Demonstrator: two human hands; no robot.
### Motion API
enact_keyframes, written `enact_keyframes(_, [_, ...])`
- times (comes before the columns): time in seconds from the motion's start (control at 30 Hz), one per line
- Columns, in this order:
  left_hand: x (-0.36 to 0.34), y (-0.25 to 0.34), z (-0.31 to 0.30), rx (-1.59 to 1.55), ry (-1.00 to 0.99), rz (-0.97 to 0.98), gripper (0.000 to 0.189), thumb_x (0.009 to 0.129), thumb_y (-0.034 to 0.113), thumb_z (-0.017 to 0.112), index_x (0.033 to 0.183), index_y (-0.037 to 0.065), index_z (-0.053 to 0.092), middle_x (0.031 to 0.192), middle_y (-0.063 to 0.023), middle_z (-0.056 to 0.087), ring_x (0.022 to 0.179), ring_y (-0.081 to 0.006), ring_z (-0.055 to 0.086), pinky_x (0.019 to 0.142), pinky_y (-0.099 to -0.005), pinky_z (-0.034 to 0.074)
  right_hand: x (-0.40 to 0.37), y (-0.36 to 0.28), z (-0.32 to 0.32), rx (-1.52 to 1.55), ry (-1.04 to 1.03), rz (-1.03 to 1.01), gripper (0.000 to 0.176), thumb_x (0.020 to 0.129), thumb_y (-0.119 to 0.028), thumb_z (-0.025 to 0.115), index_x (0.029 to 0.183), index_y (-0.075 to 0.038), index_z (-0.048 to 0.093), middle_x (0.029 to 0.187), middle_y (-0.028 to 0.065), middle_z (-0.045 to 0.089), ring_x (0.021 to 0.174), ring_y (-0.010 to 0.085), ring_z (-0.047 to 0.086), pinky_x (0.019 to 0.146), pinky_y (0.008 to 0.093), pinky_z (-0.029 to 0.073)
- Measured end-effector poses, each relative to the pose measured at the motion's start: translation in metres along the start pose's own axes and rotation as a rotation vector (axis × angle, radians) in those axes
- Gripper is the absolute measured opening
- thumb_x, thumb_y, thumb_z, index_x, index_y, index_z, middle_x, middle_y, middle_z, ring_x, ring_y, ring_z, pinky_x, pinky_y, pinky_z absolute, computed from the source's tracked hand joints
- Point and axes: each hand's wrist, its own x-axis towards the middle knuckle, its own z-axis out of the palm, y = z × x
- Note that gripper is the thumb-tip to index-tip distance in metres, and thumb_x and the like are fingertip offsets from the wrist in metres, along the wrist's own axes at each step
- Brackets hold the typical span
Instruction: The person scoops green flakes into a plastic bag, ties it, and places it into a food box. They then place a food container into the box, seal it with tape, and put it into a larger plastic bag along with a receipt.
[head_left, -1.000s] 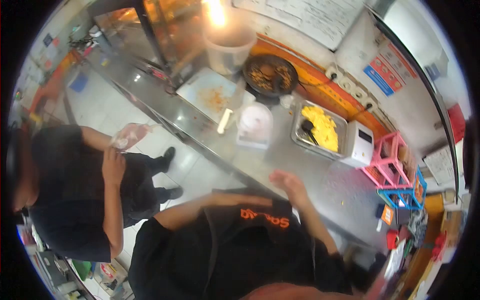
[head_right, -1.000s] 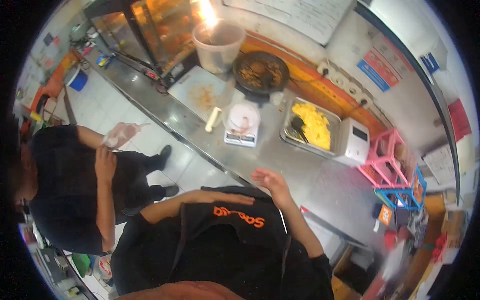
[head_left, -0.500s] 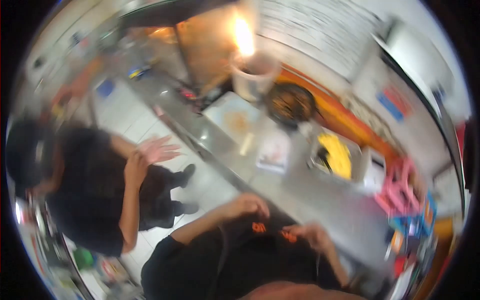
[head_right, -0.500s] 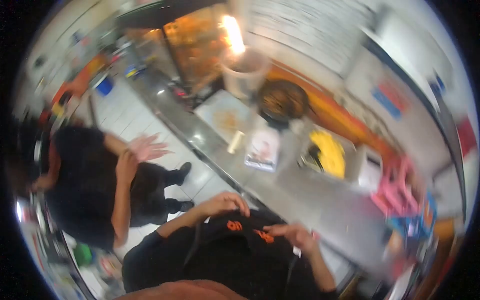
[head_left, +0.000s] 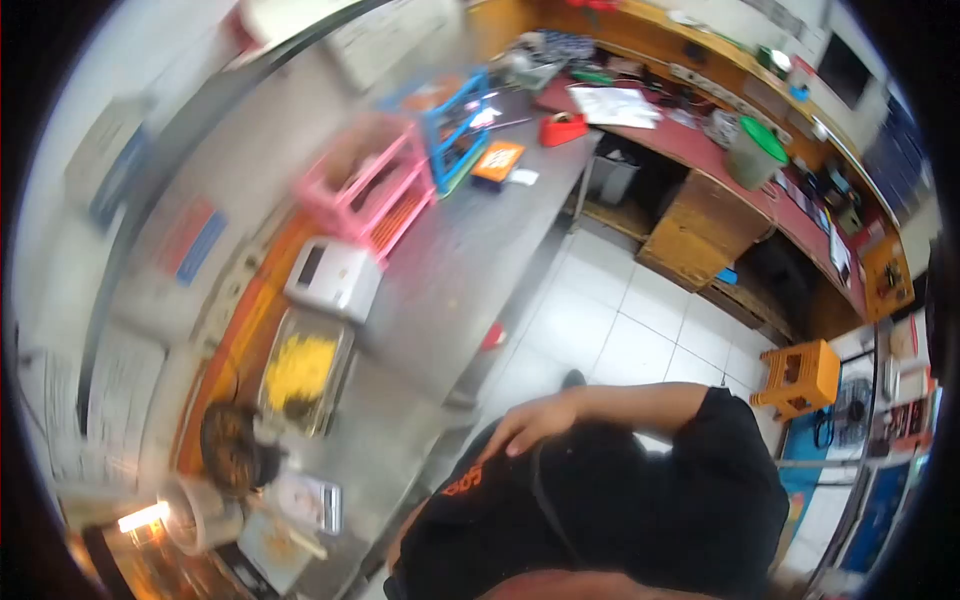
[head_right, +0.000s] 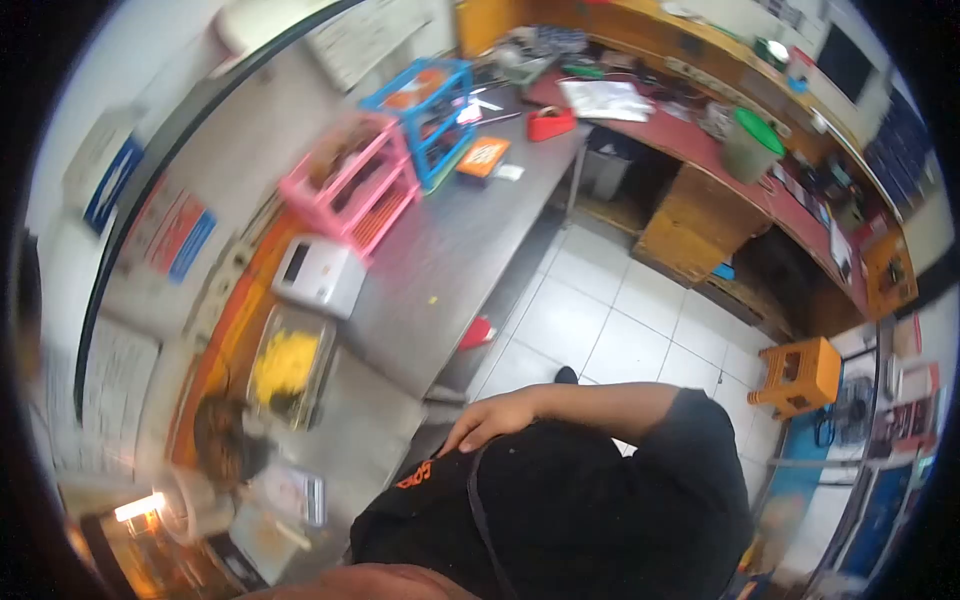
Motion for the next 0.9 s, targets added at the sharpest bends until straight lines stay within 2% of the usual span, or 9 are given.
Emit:
enact_keyframes(0.13, [0.151,-0.023,0.092,0.0,-0.341,0.074,0.037,0.083,0.033,0.065,0.096,-0.002,0.064,0.105,-0.0184,0.064,0.1,-0.0246,0.061,0.086,-0.034,0.046,-0.14,0.0,-0.078,0.255,0.51,0.03,0.015,0.088,-0.016,0.057,0.088,-0.002,0.062,0.073,0.005,0.065,0.072,0.0117,0.062,0.076,0.028,0.047])
enact_keyframes(0.2, [0.222,-0.04,0.161,-0.032,-0.506,0.118,0.037,0.083,0.033,0.065,0.096,-0.002,0.063,0.105,-0.0185,0.064,0.1,-0.0247,0.061,0.086,-0.034,0.046,-0.223,0.021,-0.105,-0.256,0.708,0.266,0.017,0.082,-0.015,0.056,0.081,0.0,0.063,0.073,0.0092,0.065,0.07,0.0182,0.061,0.07,0.0322,0.049])
enact_keyframes(0.27, [0.283,-0.048,0.219,-0.04,-0.641,0.163,0.038,0.083,0.033,0.065,0.096,-0.002,0.063,0.105,-0.0186,0.064,0.1,-0.0249,0.061,0.086,-0.0341,0.047,-0.305,0.058,-0.12,-0.785,0.402,0.811,0.031,0.078,-0.03,0.064,0.084,0.0,0.067,0.083,0.0161,0.067,0.071,0.0306,0.061,0.07,0.0406,0.048])
enact_keyframes(0.3, [0.31,-0.05,0.241,-0.04,-0.689,0.176,0.038,0.083,0.033,0.065,0.096,-0.002,0.063,0.105,-0.0187,0.064,0.1,-0.025,0.061,0.085,-0.0341,0.047,-0.347,0.119,-0.123,-0.887,0.213,0.811,0.031,0.079,-0.03,0.064,0.087,-0.001,0.069,0.082,0.0146,0.068,0.073,0.0272,0.063,0.066,0.0387,0.049])
enact_keyframes(0.37, [0.346,-0.057,0.278,-0.052,-0.753,0.188,0.038,0.082,0.034,0.065,0.097,-0.002,0.063,0.105,-0.0188,0.064,0.099,-0.0252,0.061,0.085,-0.0341,0.047,-0.376,0.068,-0.076,-0.083,0.289,0.829,0.019,0.082,-0.017,0.06,0.074,-0.001,0.066,0.07,0.012,0.064,0.064,0.0206,0.06,0.059,0.0339,0.047])
enact_keyframes(0.43, [0.373,-0.066,0.316,-0.085,-0.798,0.195,0.039,0.082,0.034,0.065,0.097,-0.002,0.063,0.105,-0.0189,0.064,0.099,-0.0254,0.061,0.085,-0.0341,0.047,-0.386,0.023,-0.053,0.397,0.463,0.53,0.015,0.084,-0.01,0.059,0.077,0.001,0.065,0.067,0.0052,0.062,0.063,0.012,0.057,0.057,0.028,0.046])
enact_keyframes(0.57, [0.429,-0.085,0.371,-0.156,-0.858,0.243,0.039,0.082,0.034,0.065,0.097,-0.002,0.063,0.105,-0.0191,0.064,0.098,-0.0257,0.061,0.084,-0.0341,0.047,-0.406,0.018,-0.074,0.355,0.772,0.155,0.011,0.088,-0.01,0.056,0.089,-0.002,0.064,0.078,-0.0041,0.062,0.069,0.0027,0.054,0.06,0.0186,0.044])
enact_keyframes(0.73, [0.501,-0.101,0.383,-0.195,-0.91,0.274,0.04,0.082,0.035,0.065,0.098,-0.002,0.063,0.104,-0.0194,0.064,0.098,-0.0261,0.062,0.084,-0.0342,0.048,-0.385,-0.001,-0.136,0.136,1.231,-0.114,0.021,0.09,-0.012,0.056,0.106,0.0,0.062,0.099,0.0044,0.064,0.091,0.011,0.058,0.076,0.029,0.048])
enact_keyframes(0.9, [0.521,-0.115,0.334,-0.211,-0.849,0.156,0.041,0.081,0.035,0.065,0.098,-0.003,0.063,0.104,-0.0196,0.064,0.097,-0.0266,0.062,0.083,-0.0342,0.048,-0.385,-0.035,-0.232,-0.471,1.072,0.397,0.01,0.079,-0.011,0.067,0.088,-0.007,0.066,0.088,0.0092,0.066,0.078,0.0229,0.063,0.068,0.0336,0.05])
